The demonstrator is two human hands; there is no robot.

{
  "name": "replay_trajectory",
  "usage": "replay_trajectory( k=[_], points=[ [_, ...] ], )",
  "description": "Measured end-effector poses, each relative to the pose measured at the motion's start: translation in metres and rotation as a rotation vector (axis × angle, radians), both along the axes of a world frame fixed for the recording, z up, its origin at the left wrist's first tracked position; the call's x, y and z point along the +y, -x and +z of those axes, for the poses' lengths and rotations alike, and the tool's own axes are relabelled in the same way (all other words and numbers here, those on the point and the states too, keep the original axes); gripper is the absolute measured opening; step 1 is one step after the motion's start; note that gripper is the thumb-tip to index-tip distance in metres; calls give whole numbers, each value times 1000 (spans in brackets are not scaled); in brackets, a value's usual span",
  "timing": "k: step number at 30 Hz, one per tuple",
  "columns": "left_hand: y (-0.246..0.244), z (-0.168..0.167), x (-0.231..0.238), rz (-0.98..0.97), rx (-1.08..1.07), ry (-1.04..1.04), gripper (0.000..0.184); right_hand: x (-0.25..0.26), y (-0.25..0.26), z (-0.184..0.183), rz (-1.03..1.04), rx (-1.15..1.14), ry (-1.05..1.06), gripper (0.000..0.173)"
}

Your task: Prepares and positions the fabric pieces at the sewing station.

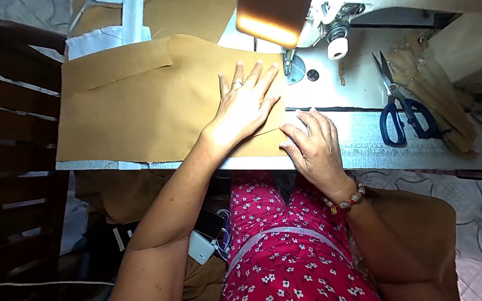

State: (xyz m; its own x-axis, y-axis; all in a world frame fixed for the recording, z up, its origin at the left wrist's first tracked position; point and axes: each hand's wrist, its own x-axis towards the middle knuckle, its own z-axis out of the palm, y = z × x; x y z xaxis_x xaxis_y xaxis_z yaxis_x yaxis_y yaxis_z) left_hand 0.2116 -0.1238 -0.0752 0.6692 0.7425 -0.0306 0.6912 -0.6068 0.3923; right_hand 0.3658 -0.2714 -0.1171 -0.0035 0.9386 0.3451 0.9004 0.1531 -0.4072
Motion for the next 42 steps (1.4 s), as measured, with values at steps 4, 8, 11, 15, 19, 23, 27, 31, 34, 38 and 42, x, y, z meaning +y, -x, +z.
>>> replay_trajectory(
  k=[4, 8, 11, 15, 19, 23, 27, 31, 34, 38, 42],
  points=[
    [-11, 3, 5, 101, 127, 55, 64, 1, 0, -2, -15, 11, -8, 41],
    [-14, 4, 1, 132, 192, 60, 61, 0, 0, 0, -13, 31, 4, 40],
    [-16, 1, 1, 135, 226, 48, 62, 0, 0, -1, -13, 29, -1, 40],
    [-17, -5, 0, 123, 233, 9, 65, 0, 0, 0, -14, 38, 9, 40],
    [-21, -7, -1, 146, 233, 10, 64, 1, -2, 5, -16, 29, 22, 39],
    [-32, -6, -1, 161, 236, 16, 62, 3, -7, 9, -32, 19, 17, 38],
    [-44, -4, 2, 177, 248, 42, 63, 5, -13, 10, -57, -9, 25, 38],
    [-49, -3, 4, 198, 252, 65, 65, 8, -16, 12, -65, -17, 31, 37],
    [-49, -3, 4, 199, 247, 60, 65, 9, -15, 11, -70, -26, 15, 37],
    [-48, -8, 10, 185, 230, 46, 65, 10, -16, 11, -63, -41, 40, 38],
    [-46, -14, 29, 122, 153, -5, 68, 19, -21, 16, -38, 19, 81, 38]
  ],
)
